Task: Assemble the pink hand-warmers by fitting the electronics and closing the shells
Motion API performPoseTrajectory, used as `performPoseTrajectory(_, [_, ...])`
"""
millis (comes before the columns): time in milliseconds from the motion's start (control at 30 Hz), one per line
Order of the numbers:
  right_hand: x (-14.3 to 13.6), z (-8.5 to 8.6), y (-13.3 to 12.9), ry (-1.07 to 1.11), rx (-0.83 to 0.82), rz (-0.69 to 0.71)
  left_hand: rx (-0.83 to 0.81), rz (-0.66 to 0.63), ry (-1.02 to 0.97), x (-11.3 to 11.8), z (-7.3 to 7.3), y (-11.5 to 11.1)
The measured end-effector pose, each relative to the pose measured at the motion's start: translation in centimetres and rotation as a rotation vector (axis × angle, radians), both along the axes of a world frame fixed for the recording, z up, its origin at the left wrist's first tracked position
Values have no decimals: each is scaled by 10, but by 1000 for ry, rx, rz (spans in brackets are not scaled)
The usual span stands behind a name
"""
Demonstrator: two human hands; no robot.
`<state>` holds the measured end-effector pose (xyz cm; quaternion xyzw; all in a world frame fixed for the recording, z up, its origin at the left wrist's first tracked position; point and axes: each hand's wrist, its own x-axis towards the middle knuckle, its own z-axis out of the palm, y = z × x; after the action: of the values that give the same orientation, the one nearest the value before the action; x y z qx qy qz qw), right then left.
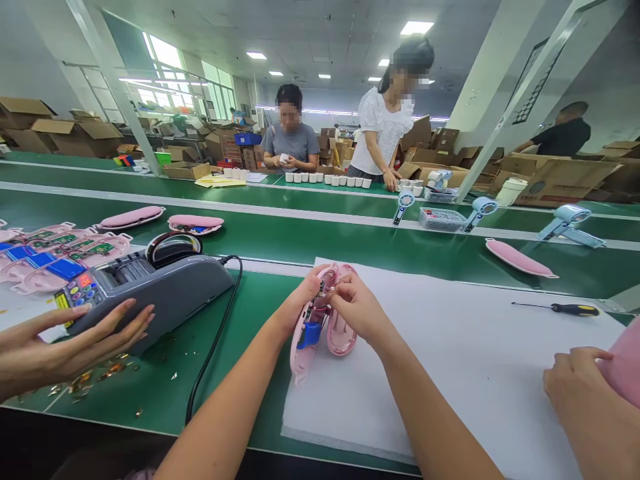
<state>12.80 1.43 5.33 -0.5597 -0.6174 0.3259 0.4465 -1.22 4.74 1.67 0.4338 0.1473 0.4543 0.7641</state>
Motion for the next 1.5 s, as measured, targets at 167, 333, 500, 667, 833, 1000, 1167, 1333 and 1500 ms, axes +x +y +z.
performPoseTrajectory(167, [-2, 0, -1, 23, -4, 23, 8, -24, 11, 6, 12, -7])
performPoseTrajectory(333, [-3, -6, 3, 44, -15, 49, 48, -7, 73, 5, 14, -8])
performPoseTrajectory(500, [2, -5, 5, 34, -18, 16, 0, 2, 74, 6, 6, 1])
performPoseTrajectory(667, [11, -3, 5, 41, 90, -116, 26, -33, 1, 10, 3, 4])
performPoseTrajectory(833, [10, -8, 9, 108, 348, -183, 61, -56, -25, 9, 6, -2])
performPoseTrajectory(1000, [9, -6, 10, 145, 343, -169, 63, -66, 2, 6, 5, -3])
performPoseTrajectory(1167, [8, -2, 6, 199, 280, -78, 99, -60, -10, 8, 4, -1])
performPoseTrajectory(1333, [10, -3, 7, 304, 226, -25, 85, -24, 4, 8, 1, 3])
performPoseTrajectory(1500, [12, -1, 3, 218, 78, -2, 66, -19, -13, 9, 0, 5])
